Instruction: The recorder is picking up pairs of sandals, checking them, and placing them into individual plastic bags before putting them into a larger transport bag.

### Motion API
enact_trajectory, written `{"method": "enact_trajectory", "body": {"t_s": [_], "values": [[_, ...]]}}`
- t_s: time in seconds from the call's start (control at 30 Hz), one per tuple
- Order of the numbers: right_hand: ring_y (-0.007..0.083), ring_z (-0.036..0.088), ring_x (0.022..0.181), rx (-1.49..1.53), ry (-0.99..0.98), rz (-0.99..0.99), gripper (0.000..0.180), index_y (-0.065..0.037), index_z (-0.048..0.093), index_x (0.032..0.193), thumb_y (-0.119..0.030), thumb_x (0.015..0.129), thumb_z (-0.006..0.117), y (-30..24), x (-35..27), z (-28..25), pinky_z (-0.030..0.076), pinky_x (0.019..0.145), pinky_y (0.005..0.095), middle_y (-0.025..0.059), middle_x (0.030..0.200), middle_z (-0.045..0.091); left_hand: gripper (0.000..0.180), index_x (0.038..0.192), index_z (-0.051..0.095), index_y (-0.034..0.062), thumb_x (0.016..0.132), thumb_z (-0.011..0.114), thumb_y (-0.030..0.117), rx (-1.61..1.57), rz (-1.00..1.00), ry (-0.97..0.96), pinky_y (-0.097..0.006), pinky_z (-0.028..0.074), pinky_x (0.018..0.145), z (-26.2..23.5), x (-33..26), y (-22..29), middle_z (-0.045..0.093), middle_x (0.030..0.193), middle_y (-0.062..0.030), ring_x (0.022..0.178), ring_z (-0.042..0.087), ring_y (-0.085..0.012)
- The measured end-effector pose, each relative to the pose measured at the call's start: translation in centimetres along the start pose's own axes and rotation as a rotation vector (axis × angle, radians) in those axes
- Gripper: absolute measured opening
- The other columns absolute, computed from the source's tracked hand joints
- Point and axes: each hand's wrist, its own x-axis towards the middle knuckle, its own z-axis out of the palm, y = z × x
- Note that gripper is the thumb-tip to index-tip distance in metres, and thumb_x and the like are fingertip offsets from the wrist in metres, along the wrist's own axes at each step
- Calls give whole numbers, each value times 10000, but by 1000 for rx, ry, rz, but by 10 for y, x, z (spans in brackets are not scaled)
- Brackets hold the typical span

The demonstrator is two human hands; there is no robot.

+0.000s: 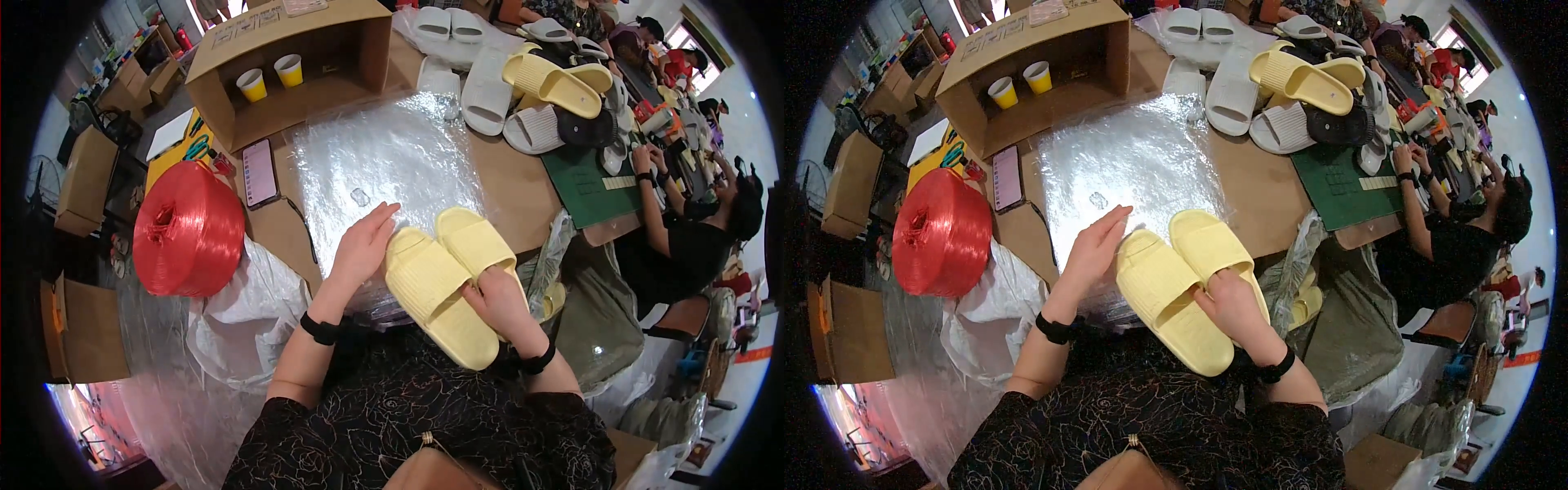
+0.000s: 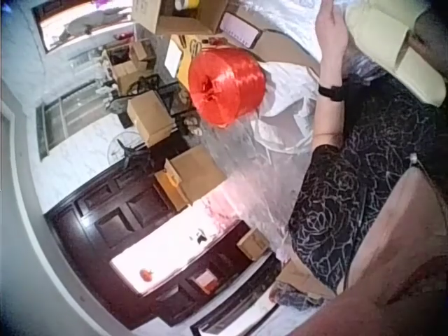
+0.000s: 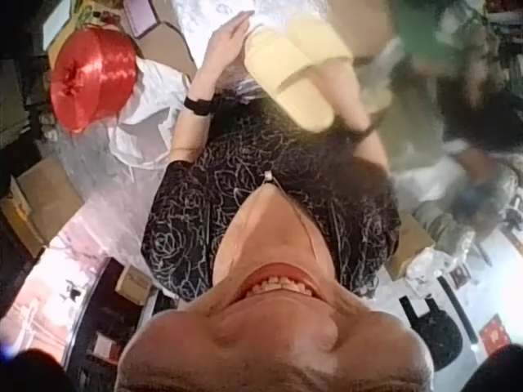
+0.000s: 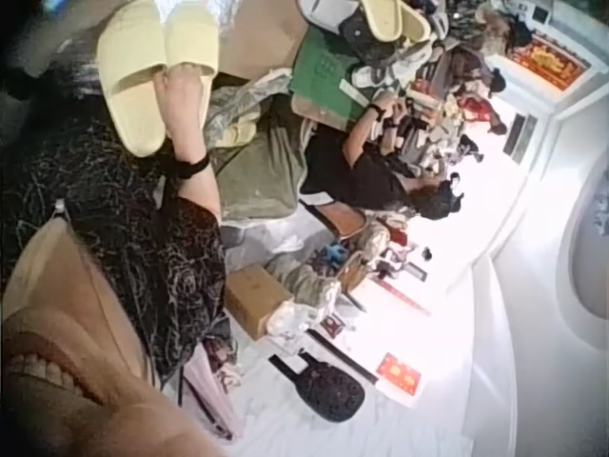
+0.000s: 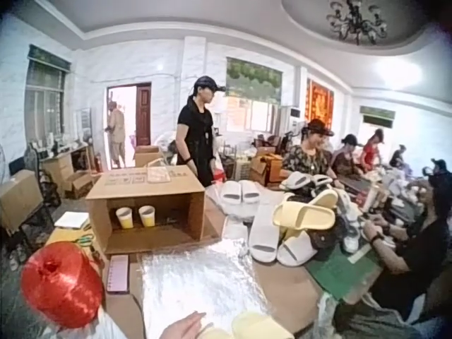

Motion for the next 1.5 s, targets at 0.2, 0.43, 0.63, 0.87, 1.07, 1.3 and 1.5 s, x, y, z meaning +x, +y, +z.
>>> {"method": "enact_trajectory", "body": {"t_s": [0.2,0.43,0.63,0.87,1.07,1.3,1.5], "values": [[385,606,802,-40,89,-29,301,25,600,795,-249,913,635,-2,27,13,493,688,492,204,828,609,379,1361,596,128,1012,490,232,322,295,-73,-458,289,1179,2,-10,20,452,1511,-173,1419,373,-405],[404,603,838,-19,163,-51,263,25,579,881,-223,866,667,-9,89,44,496,728,496,222,900,611,391,1378,573,125,998,497,176,283,482,-192,-513,197,1212,-4,-20,43,442,1535,-104,1459,324,-358],[420,607,952,-11,122,152,371,31,601,942,-336,962,552,-24,171,59,503,829,475,261,988,612,390,1368,587,125,986,510,140,294,563,-160,-510,212,1210,-19,-25,47,483,1505,-89,1456,344,-339],[423,593,971,105,363,35,380,30,580,1048,-336,952,605,-21,199,78,496,839,493,246,1038,597,392,1342,609,123,957,535,131,321,497,-158,-507,215,1211,-39,-26,34,503,1491,-83,1444,365,-336],[372,609,1035,224,200,-323,371,-46,632,1232,-163,888,706,-21,82,28,516,888,435,181,1132,638,450,1354,584,72,915,627,160,217,367,-106,-450,359,1142,-66,-52,9,514,1463,-151,1392,434,-356],[227,680,802,334,233,-93,270,-63,695,1129,-14,864,680,52,15,-24,531,702,262,124,1067,704,538,1356,565,45,824,605,-28,493,310,53,-441,378,1122,-80,-82,-18,497,1482,-147,1418,402,-366],[248,657,914,263,291,-224,424,-108,660,1205,10,798,682,64,49,-19,544,764,330,70,1365,603,341,1107,724,130,806,663,-18,601,519,-26,-443,412,1086,-63,-78,-27,555,1445,-73,1414,416,-347]]}}
